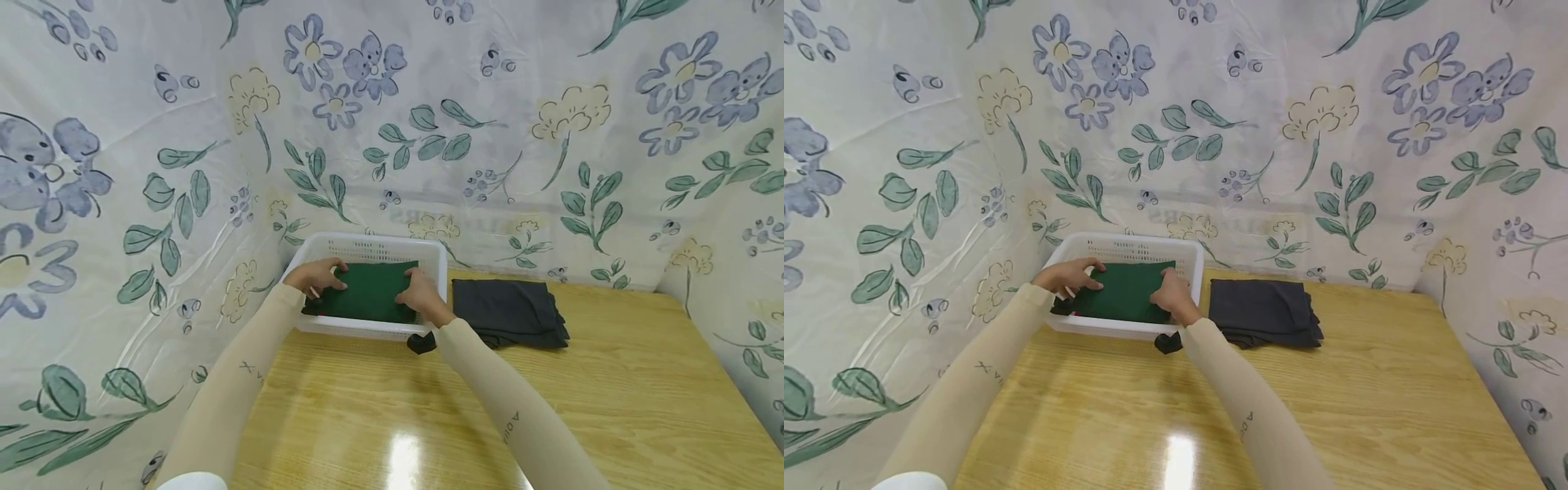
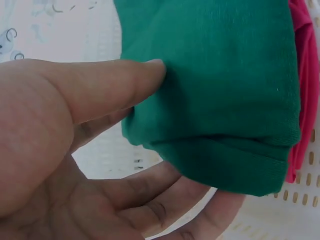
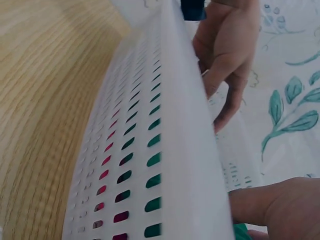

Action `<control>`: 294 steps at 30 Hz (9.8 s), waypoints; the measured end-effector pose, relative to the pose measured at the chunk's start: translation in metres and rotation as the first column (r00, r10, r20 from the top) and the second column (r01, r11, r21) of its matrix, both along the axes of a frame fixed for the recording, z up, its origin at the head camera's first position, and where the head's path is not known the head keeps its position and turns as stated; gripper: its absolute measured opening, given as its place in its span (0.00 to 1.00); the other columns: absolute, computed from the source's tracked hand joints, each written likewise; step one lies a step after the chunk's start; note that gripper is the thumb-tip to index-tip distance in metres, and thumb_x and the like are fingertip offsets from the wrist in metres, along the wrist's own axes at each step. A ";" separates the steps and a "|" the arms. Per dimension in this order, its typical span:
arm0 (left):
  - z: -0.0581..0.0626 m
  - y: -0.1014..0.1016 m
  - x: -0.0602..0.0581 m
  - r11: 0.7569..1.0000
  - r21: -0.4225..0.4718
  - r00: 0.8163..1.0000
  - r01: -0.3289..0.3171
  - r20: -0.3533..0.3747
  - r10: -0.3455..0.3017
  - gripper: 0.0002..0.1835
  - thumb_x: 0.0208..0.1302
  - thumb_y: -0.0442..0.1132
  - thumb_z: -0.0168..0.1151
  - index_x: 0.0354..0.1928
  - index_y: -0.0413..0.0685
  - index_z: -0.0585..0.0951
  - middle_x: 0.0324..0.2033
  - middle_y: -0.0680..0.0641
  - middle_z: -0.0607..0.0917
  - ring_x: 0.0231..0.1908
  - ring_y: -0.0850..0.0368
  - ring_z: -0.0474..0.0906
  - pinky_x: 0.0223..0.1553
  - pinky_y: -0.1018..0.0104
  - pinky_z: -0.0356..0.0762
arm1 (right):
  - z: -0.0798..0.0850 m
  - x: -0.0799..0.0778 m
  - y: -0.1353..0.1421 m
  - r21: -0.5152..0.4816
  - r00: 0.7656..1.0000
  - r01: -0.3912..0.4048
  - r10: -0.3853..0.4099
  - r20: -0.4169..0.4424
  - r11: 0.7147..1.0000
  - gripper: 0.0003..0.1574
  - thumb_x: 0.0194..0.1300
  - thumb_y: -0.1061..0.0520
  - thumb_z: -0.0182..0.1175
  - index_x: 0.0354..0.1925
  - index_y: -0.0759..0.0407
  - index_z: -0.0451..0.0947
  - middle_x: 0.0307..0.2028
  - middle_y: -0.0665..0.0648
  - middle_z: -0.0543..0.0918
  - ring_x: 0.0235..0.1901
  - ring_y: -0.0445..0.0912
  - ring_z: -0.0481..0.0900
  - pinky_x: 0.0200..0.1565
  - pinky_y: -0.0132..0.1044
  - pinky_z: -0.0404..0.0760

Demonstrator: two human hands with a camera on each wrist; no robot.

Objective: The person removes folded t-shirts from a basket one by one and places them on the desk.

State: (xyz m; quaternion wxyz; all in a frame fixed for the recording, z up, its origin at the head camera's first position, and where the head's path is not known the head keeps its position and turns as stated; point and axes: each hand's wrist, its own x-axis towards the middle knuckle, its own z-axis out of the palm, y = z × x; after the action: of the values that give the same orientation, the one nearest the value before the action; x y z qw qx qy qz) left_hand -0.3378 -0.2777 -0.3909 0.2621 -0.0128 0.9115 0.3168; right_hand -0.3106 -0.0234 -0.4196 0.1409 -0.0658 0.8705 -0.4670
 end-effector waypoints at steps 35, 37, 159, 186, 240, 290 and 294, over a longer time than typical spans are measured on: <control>0.001 -0.001 -0.001 0.995 0.083 0.998 -0.056 0.017 0.055 0.31 0.65 0.45 0.62 0.67 0.54 0.64 0.57 0.39 0.64 0.37 0.48 0.67 0.34 0.56 0.73 | -0.006 -0.002 0.002 0.013 0.998 -0.056 0.057 -0.039 0.998 0.39 0.58 0.62 0.67 0.66 0.55 0.64 0.61 0.61 0.71 0.58 0.56 0.71 0.54 0.49 0.74; 0.000 -0.003 -0.001 0.990 0.131 0.999 -0.049 0.010 0.048 0.30 0.65 0.44 0.62 0.67 0.53 0.64 0.58 0.38 0.64 0.34 0.49 0.66 0.31 0.59 0.71 | -0.007 -0.002 0.002 0.003 0.996 -0.060 0.060 -0.063 0.998 0.38 0.59 0.62 0.67 0.65 0.54 0.66 0.61 0.61 0.70 0.58 0.56 0.71 0.54 0.49 0.75; 0.036 0.173 0.004 0.823 0.504 0.945 0.262 -0.305 -0.114 0.23 0.58 0.40 0.69 0.56 0.60 0.78 0.49 0.42 0.76 0.47 0.45 0.76 0.43 0.57 0.80 | 0.037 0.014 0.240 -0.166 0.973 0.001 -0.039 -0.226 0.986 0.38 0.57 0.51 0.69 0.65 0.41 0.69 0.65 0.63 0.68 0.62 0.55 0.69 0.51 0.52 0.77; 0.027 0.248 -0.010 0.786 0.501 0.928 0.363 -0.274 -0.255 0.24 0.60 0.40 0.68 0.58 0.63 0.77 0.41 0.42 0.80 0.32 0.52 0.71 0.38 0.48 0.74 | 0.027 0.022 0.316 -0.078 0.976 0.093 -0.106 -0.188 0.993 0.41 0.57 0.46 0.69 0.67 0.43 0.67 0.72 0.63 0.53 0.68 0.62 0.58 0.56 0.60 0.69; -0.039 0.432 0.023 0.822 0.475 0.927 0.313 -0.339 -0.157 0.24 0.58 0.36 0.68 0.56 0.65 0.79 0.64 0.51 0.69 0.56 0.52 0.72 0.44 0.64 0.75 | -0.011 0.057 0.445 0.225 0.930 0.324 -0.265 -0.255 0.919 0.40 0.62 0.51 0.66 0.69 0.51 0.63 0.63 0.79 0.63 0.61 0.70 0.62 0.52 0.63 0.71; -0.049 0.461 0.018 0.925 0.281 0.912 0.257 -0.388 -0.135 0.13 0.64 0.30 0.58 0.50 0.45 0.82 0.44 0.43 0.81 0.36 0.53 0.76 0.26 0.68 0.67 | -0.040 0.030 0.460 0.385 0.901 0.413 -0.306 -0.308 0.826 0.33 0.61 0.61 0.61 0.62 0.70 0.66 0.57 0.79 0.69 0.58 0.71 0.64 0.62 0.67 0.47; -0.044 0.454 0.014 0.884 0.384 0.930 0.267 -0.344 -0.131 0.11 0.66 0.31 0.57 0.49 0.42 0.81 0.37 0.40 0.82 0.12 0.61 0.59 0.16 0.70 0.61 | -0.034 0.033 0.456 0.351 0.867 0.464 -0.335 -0.370 0.813 0.30 0.62 0.61 0.60 0.61 0.72 0.68 0.55 0.77 0.71 0.58 0.72 0.63 0.63 0.66 0.44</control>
State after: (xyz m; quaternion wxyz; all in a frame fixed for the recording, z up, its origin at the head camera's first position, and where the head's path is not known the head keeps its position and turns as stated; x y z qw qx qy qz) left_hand -0.3242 0.1766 -0.4353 0.1446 0.1890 0.8463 0.4766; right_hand -0.2778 0.4324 -0.4536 -0.0802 0.0852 0.9561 -0.2685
